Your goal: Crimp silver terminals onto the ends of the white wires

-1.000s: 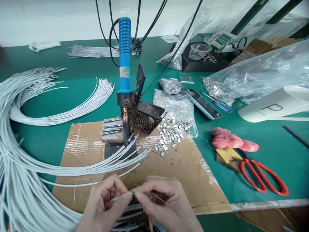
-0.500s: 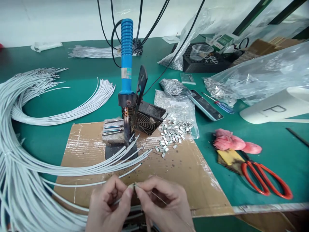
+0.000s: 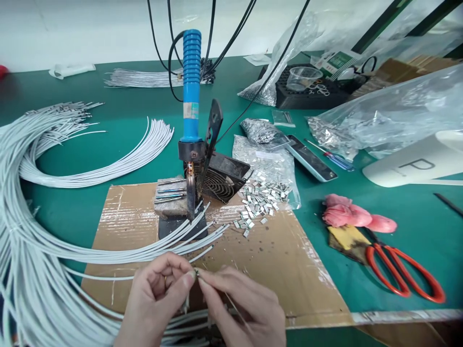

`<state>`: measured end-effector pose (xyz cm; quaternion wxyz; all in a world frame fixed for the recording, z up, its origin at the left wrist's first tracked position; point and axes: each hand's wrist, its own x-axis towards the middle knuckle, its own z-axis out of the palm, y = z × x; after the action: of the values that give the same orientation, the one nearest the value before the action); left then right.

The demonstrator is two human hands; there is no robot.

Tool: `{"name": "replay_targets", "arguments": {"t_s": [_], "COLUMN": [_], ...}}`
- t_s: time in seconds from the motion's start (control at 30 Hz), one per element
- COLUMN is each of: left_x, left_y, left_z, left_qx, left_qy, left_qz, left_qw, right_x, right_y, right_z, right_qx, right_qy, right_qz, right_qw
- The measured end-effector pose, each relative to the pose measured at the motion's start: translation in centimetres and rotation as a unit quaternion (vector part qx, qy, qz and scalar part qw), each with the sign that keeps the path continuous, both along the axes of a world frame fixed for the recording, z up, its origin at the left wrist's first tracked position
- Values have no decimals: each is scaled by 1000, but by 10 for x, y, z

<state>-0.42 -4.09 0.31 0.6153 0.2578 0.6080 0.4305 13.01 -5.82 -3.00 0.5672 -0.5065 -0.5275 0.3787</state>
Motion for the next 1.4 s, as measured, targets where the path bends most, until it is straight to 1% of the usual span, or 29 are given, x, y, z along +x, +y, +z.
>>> {"name": "replay_targets", "arguments": {"t_s": [0.03, 0.1, 0.13, 0.17, 0.2, 0.23, 0.27, 0.33, 0.4, 0.47, 0.5, 0.57, 0.67, 0.8, 0.93, 1.07, 1.13, 1.23, 1.4], "left_x": [2, 5, 6, 8, 9, 9, 10, 10, 10, 10, 10, 8, 6, 3, 4, 3, 3, 3, 4], "left_y": [0, -1, -2, -4, -5, -7, -8, -10, -10, -9, -8, -6, -5, -4, -2, -1, -1, -1, 0], "left_z": [1, 3, 3, 3, 3, 3, 3, 2, 2, 2, 2, 3, 2, 3, 5, 6, 5, 5, 7], "left_qx": [9, 26, 35, 44, 53, 60, 67, 73, 73, 68, 66, 64, 64, 58, 46, 29, 37, 60, 80], "left_qy": [16, 45, 58, 73, 90, 106, 122, 142, 140, 125, 117, 109, 119, 121, 105, 87, 68, 52, 81], "left_qz": [4, 8, 10, 11, 11, 8, 3, -10, -10, 3, 10, 18, 9, -4, 3, -3, -7, -6, -10], "left_qw": [1000, 999, 998, 996, 995, 993, 990, 987, 987, 990, 991, 992, 991, 991, 993, 996, 997, 997, 993], "right_x": [2, 7, 8, 10, 11, 12, 13, 14, 14, 16, 16, 18, 19, 17, 13, 11, 10, 8, 8], "right_y": [0, 1, 2, 3, 4, 5, 6, 7, 9, 9, 9, 10, 10, 9, 7, 8, 9, 12, 14], "right_z": [4, 12, 16, 18, 20, 21, 22, 21, 20, 18, 18, 17, 16, 14, 14, 16, 17, 18, 18], "right_qx": [-83, -220, -268, -300, -316, -316, -306, -259, -191, -146, -141, -154, -190, -231, -246, -293, -279, -235, -198], "right_qy": [50, 154, 195, 222, 233, 228, 211, 151, 82, 45, 45, 69, 123, 166, 177, 201, 210, 201, 151], "right_qz": [31, 70, 83, 94, 101, 105, 106, 106, 101, 89, 77, 51, 22, 18, 27, 21, 19, 31, 39], "right_qw": [995, 961, 940, 923, 914, 915, 922, 948, 973, 984, 986, 984, 974, 958, 953, 934, 937, 951, 968]}}
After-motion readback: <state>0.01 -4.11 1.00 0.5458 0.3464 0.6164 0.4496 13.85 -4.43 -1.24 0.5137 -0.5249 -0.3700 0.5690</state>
